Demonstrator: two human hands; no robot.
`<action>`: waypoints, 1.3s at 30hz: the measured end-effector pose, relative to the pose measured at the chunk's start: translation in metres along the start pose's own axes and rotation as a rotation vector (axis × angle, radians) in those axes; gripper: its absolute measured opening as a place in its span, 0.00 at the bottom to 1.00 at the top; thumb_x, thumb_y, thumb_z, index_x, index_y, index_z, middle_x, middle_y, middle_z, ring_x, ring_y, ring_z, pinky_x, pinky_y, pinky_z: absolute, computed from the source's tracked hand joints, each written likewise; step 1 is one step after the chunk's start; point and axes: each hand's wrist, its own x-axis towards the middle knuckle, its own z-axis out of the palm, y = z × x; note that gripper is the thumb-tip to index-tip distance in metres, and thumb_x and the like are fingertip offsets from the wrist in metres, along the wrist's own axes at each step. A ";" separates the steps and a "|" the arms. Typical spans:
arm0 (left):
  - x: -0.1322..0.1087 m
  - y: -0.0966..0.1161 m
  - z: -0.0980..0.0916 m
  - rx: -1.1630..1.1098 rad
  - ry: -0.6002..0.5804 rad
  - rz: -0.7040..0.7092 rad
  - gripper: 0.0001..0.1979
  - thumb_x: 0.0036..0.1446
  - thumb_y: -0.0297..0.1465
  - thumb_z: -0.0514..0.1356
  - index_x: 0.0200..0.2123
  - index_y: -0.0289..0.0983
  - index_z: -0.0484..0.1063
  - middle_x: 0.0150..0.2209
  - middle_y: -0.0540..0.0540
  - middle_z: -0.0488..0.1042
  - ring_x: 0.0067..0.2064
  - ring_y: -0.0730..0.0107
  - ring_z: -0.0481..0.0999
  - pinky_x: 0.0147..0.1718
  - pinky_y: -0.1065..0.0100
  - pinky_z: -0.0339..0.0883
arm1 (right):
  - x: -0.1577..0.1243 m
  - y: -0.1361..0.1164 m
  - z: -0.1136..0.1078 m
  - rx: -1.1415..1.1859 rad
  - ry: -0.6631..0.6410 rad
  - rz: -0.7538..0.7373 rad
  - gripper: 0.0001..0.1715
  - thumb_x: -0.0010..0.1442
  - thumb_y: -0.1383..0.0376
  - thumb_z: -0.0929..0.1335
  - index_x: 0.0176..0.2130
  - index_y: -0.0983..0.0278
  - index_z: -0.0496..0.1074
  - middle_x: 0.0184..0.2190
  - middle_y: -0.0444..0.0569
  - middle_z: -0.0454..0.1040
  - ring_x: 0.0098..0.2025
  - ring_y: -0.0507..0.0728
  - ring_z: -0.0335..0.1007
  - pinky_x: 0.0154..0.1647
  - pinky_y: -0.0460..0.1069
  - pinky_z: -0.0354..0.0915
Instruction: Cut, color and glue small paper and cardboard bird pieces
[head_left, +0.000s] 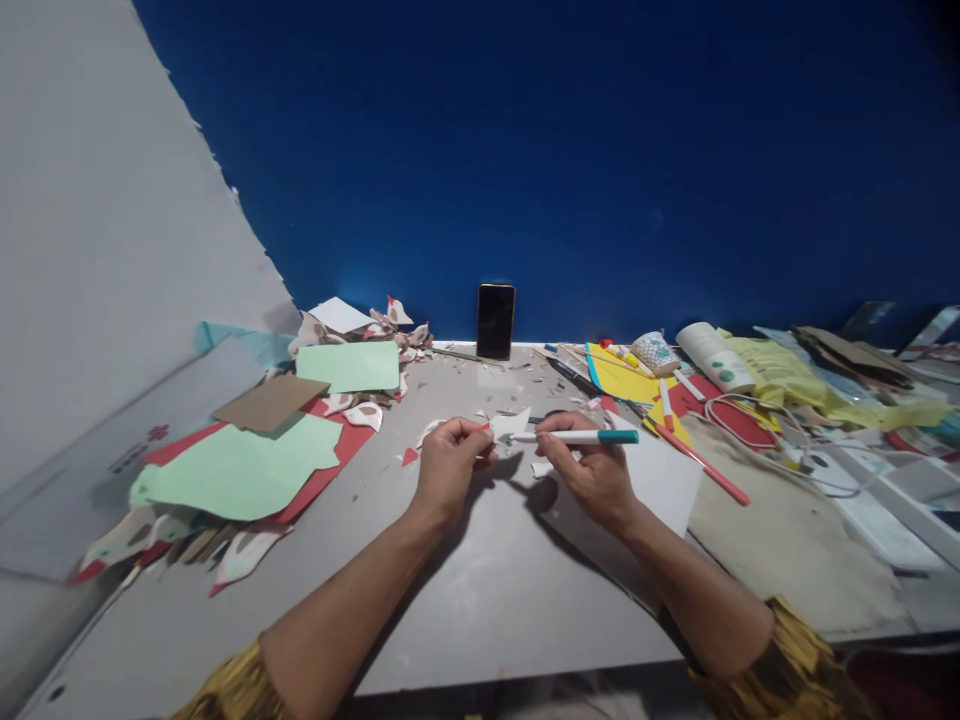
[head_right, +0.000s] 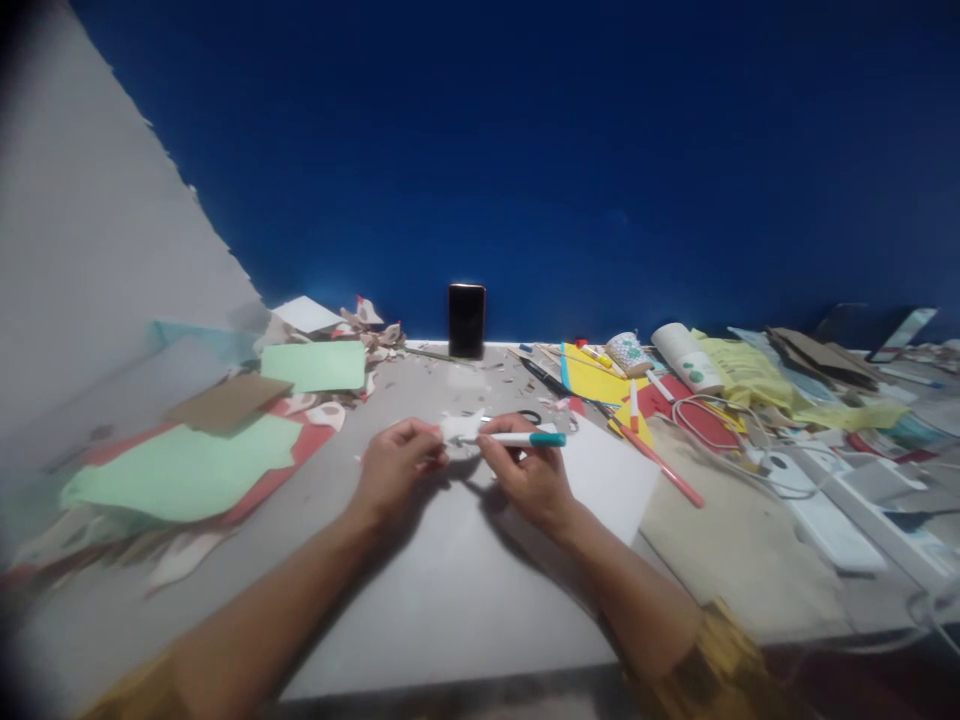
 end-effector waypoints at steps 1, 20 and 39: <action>-0.001 0.000 0.000 0.001 0.001 -0.003 0.06 0.45 0.30 0.67 0.26 0.37 0.72 0.22 0.50 0.72 0.22 0.73 0.71 0.22 0.70 0.69 | -0.001 0.000 0.001 -0.005 -0.012 -0.010 0.10 0.64 0.59 0.69 0.37 0.62 0.76 0.27 0.46 0.78 0.26 0.53 0.71 0.28 0.47 0.68; -0.002 -0.001 0.001 -0.035 -0.012 -0.010 0.08 0.44 0.30 0.68 0.27 0.37 0.72 0.21 0.50 0.72 0.22 0.72 0.72 0.22 0.71 0.68 | 0.004 -0.002 -0.003 -0.018 0.041 0.042 0.14 0.65 0.55 0.69 0.35 0.62 0.76 0.24 0.45 0.76 0.25 0.53 0.70 0.27 0.47 0.66; -0.002 0.000 0.001 -0.028 -0.002 -0.007 0.06 0.44 0.28 0.67 0.25 0.37 0.72 0.22 0.50 0.72 0.23 0.72 0.72 0.22 0.70 0.69 | 0.004 -0.002 -0.003 -0.041 0.028 0.023 0.11 0.64 0.58 0.69 0.35 0.63 0.76 0.24 0.46 0.76 0.25 0.53 0.69 0.25 0.47 0.64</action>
